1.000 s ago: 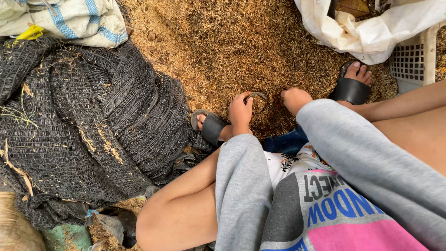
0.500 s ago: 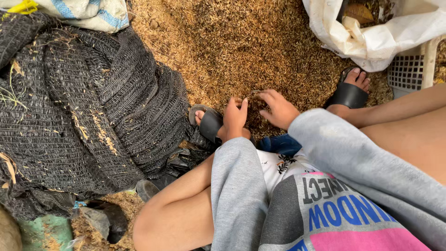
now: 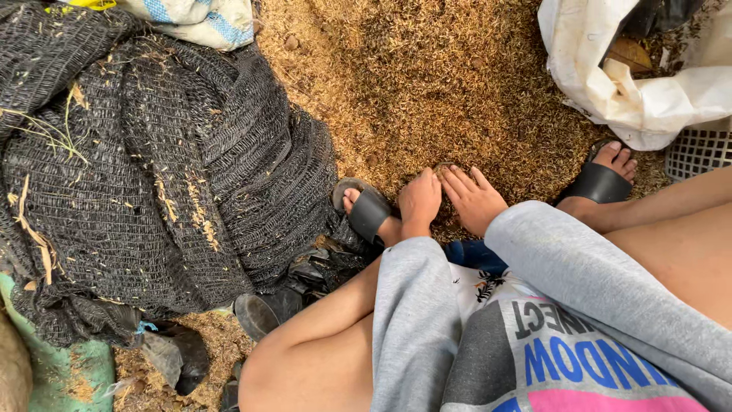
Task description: The person scoops loose substrate from a large pile on the ground and fills small black plastic pots. They press the substrate into the pots by hand and place the filled pots into a white plastic crate.
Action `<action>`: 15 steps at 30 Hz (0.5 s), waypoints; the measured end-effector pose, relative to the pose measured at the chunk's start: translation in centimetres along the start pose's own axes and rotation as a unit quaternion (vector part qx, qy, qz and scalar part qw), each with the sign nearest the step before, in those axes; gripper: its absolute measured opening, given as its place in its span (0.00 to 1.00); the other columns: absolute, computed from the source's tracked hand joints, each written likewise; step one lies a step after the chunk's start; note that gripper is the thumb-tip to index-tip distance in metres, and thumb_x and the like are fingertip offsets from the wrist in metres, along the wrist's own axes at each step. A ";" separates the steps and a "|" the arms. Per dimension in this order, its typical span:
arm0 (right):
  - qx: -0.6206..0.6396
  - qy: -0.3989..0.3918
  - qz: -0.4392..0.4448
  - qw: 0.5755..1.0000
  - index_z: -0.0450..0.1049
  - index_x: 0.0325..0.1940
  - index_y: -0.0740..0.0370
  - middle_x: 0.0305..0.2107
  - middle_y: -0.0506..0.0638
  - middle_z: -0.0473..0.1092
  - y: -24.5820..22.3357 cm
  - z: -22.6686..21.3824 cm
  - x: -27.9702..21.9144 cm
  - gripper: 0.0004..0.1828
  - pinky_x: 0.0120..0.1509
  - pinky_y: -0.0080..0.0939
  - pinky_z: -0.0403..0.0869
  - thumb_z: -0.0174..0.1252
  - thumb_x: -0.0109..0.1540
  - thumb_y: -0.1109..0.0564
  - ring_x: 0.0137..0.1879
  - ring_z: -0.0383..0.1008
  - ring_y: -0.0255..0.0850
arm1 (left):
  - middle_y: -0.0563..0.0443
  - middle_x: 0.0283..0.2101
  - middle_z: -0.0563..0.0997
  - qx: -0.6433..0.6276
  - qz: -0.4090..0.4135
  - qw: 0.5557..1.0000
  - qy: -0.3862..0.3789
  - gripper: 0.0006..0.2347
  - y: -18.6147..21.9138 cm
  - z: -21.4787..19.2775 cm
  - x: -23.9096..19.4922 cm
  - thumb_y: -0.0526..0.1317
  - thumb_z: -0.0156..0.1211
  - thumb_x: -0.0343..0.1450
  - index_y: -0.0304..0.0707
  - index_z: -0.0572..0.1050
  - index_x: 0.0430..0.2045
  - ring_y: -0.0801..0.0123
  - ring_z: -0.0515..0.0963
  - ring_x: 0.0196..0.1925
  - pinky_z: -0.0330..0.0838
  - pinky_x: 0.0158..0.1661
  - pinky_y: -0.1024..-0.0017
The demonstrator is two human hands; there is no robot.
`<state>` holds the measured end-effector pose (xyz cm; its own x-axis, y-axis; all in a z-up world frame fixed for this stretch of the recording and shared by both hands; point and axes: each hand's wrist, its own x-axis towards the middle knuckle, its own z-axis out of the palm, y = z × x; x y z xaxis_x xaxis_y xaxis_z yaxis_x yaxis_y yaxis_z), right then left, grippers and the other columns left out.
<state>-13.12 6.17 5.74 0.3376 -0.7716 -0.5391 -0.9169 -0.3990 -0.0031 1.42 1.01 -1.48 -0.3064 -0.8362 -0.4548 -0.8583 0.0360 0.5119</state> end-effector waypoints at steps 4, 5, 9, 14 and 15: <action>0.007 -0.025 0.039 0.999 0.50 0.78 0.58 0.76 0.49 0.46 0.5 0.5 1.0 0.35 0.80 0.57 0.45 0.46 0.66 0.52 0.81 0.42 0.43 | 0.41 0.34 0.83 0.022 0.058 0.997 0.052 0.10 0.8 0.9 0.5 0.42 0.47 0.76 0.36 0.74 0.33 0.47 0.83 0.39 0.72 0.45 0.51; 0.028 -0.034 0.033 0.998 0.51 0.78 0.57 0.76 0.48 0.47 0.7 0.9 1.1 0.34 0.80 0.57 0.45 0.45 0.67 0.52 0.81 0.43 0.42 | 0.41 0.33 0.83 0.031 0.069 0.995 0.067 0.10 0.8 1.2 0.4 0.42 0.49 0.75 0.35 0.74 0.32 0.46 0.82 0.40 0.72 0.45 0.51; 0.092 -0.079 0.000 0.993 0.51 0.78 0.55 0.76 0.46 0.46 1.6 2.1 2.4 0.34 0.81 0.59 0.45 0.48 0.67 0.53 0.81 0.43 0.40 | 0.42 0.35 0.84 0.066 0.055 0.995 0.058 0.09 0.7 1.0 0.0 0.43 0.50 0.74 0.37 0.75 0.33 0.48 0.83 0.41 0.72 0.46 0.50; 0.278 -0.004 -0.023 0.960 0.60 0.73 0.53 0.73 0.48 0.53 3.8 4.0 2.9 0.36 0.78 0.49 0.58 0.57 0.60 0.63 0.78 0.52 0.44 | 0.41 0.39 0.84 0.099 -0.015 0.995 0.002 0.13 1.1 -0.4 0.3 0.47 0.49 0.75 0.38 0.78 0.36 0.48 0.83 0.43 0.73 0.47 0.48; 0.369 0.090 -0.002 0.925 0.66 0.71 0.52 0.71 0.49 0.60 4.1 4.5 2.6 0.31 0.78 0.46 0.64 0.56 0.62 0.64 0.75 0.60 0.45 | 0.39 0.40 0.83 0.101 -0.026 0.995 -0.007 0.16 1.1 -0.5 0.4 0.50 0.48 0.75 0.36 0.78 0.37 0.46 0.83 0.43 0.73 0.46 0.48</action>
<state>-16.93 4.79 0.52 0.3104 -0.8674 -0.3890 -0.7891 -0.0070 -0.6142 0.58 0.48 -0.75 -0.2639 -0.8321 -0.4878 -0.9378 0.1031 0.3315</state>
